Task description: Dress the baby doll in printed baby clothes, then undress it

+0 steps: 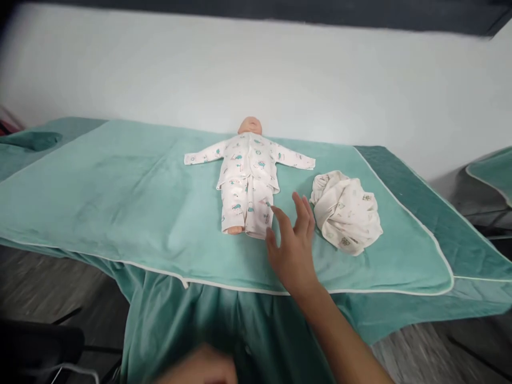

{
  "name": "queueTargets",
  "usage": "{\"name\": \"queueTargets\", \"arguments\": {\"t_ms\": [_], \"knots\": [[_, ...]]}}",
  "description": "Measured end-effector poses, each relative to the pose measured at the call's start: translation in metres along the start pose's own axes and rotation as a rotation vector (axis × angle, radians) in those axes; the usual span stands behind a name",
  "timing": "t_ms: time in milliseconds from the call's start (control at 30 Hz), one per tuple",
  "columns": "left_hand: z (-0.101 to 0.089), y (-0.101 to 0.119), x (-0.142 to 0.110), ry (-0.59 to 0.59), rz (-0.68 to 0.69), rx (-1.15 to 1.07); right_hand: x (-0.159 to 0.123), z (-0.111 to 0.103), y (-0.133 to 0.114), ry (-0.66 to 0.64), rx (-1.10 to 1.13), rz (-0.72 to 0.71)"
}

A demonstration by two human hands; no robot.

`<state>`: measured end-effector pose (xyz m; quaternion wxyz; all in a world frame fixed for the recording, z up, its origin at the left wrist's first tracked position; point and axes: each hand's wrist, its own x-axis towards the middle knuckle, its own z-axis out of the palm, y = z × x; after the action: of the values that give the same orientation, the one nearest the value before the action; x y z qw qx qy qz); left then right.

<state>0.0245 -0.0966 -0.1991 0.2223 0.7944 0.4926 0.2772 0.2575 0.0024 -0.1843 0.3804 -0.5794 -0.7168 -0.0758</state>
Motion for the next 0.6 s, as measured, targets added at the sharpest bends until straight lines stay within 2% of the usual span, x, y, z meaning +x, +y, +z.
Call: {"name": "queueTargets", "arguments": {"t_ms": [67, 100, 133, 200, 267, 333, 500, 600], "knots": [[-0.007, -0.012, 0.016, -0.089, -0.137, -0.249, 0.010, 0.007, -0.001, -0.011, 0.092, 0.021], [-0.012, -0.019, 0.030, -0.058, -0.242, -0.393, 0.015, 0.011, -0.001, -0.016, 0.135, 0.038], [-0.019, -0.026, 0.046, 0.038, -0.349, -0.524, 0.021, 0.015, -0.001, -0.014, 0.172, 0.049], [-0.033, -0.038, 0.085, 0.352, -0.455, -0.688, 0.036, 0.022, 0.000, 0.007, 0.225, 0.050], [-0.045, -0.045, 0.130, 0.557, -0.367, -0.805, 0.058, 0.031, 0.003, 0.044, 0.263, 0.027], [-0.051, -0.048, 0.179, 0.652, -0.280, -0.835, 0.088, 0.043, 0.008, 0.086, 0.316, 0.020], [-0.047, -0.057, 0.304, 0.696, -0.153, -0.807, 0.190, 0.096, 0.042, 0.192, 0.552, 0.126], [-0.037, -0.073, 0.367, 0.640, -0.093, -0.730, 0.240, 0.135, 0.066, 0.119, 0.713, 0.235]]}}
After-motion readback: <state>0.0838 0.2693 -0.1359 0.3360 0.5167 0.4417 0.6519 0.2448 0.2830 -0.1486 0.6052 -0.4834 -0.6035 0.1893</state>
